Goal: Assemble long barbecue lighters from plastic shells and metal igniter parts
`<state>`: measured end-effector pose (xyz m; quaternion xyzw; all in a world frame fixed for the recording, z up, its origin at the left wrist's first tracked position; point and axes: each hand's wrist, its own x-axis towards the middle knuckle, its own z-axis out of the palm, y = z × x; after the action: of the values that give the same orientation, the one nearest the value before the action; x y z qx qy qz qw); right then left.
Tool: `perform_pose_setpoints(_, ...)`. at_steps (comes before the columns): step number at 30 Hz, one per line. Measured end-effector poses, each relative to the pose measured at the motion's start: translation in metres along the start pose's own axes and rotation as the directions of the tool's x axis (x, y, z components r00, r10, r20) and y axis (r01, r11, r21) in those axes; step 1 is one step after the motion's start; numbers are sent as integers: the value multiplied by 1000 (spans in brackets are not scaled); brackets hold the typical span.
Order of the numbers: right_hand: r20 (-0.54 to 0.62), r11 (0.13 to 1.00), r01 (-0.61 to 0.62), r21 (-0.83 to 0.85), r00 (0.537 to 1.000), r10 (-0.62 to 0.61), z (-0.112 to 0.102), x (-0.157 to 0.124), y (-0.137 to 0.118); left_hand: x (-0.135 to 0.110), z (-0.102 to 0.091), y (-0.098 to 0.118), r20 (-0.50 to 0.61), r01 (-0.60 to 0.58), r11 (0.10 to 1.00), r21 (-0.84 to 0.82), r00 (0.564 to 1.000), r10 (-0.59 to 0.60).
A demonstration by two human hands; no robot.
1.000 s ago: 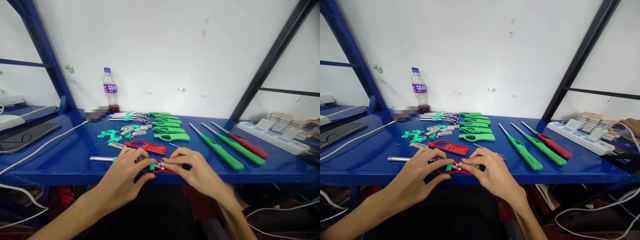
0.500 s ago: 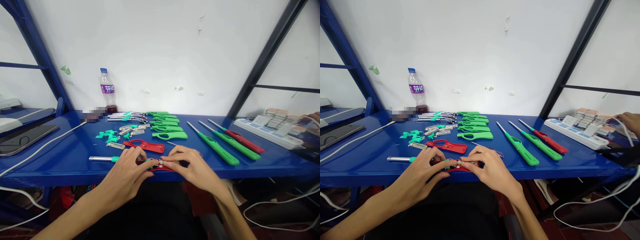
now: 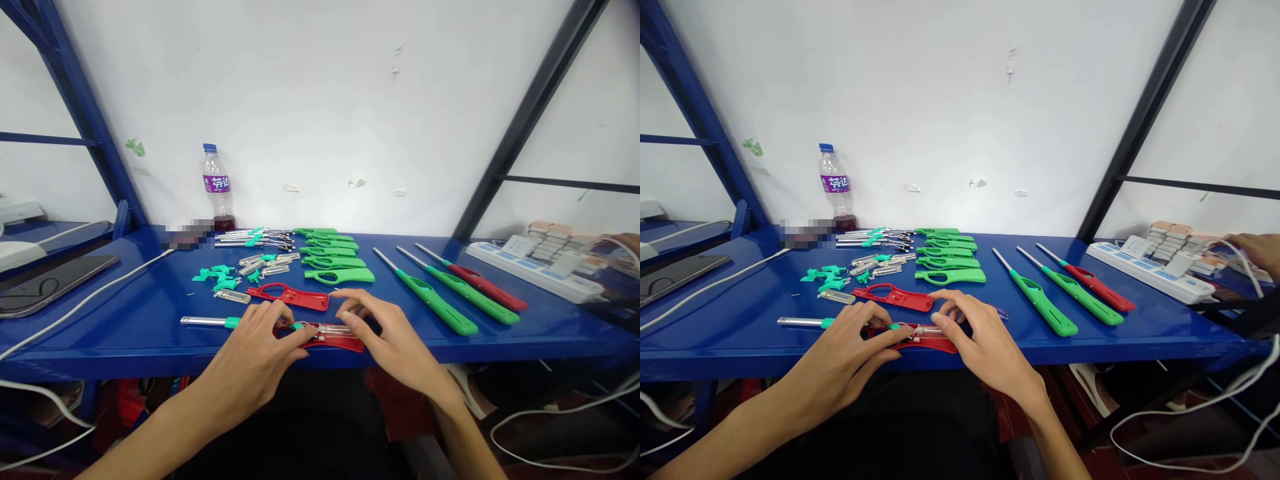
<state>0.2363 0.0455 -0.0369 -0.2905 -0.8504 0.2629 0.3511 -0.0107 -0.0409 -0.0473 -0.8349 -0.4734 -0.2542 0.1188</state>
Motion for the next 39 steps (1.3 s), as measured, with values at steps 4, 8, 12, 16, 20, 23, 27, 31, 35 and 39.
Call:
perform_pose_setpoints(4, -130, 982, 82, -169, 986, -105, 3, 9, -4, -4, 7, 1, -58, -36, 994, 104, 997, 42)
perform_pose_setpoints(8, 100, 893, 270, -361, 963, -251, 7, 42, -24, -9, 13, 7, -63, -59, 958, 279, 995, 79)
perform_pose_setpoints(12, 428, 779, 423, -463, 876, -222, 14, 74, -38, -10, 13, 15, -28, -27, 932, 362, 999, 40)
perform_pose_setpoints(16, 476, 712, 460, -530, 857, -199, 15, 83, -37, -7, 8, 18, -11, 2, 940, 341, 1000, 2)
perform_pose_setpoints(20, 394, 708, 377, -597, 907, -150, 9, 81, -30, -3, -3, 23, -2, 24, 967, 255, 1000, -25)
perform_pose_setpoints(23, 314, 686, 320, -653, 939, -139, 5, 77, -24, -2, -12, 26, 51, 15, 983, 184, 998, -25)
perform_pose_setpoints(27, 188, 775, 269, -573, 963, -195, -3, 65, -25, -4, -25, 17, -30, 49, 983, 175, 999, -44)
perform_pose_setpoints(31, 162, 901, 255, -351, 964, -210, -14, 45, -35, -7, -38, -4, -235, 87, 949, 304, 972, -14)
perform_pose_setpoints(35, 177, 959, 195, -204, 971, -160, -17, 30, -42, -11, -41, -20, -165, 23, 965, 263, 986, 22)
perform_pose_setpoints(39, 214, 966, 112, -232, 975, -61, -15, 25, -41, -12, -34, -25, -79, 11, 985, 171, 997, 3)
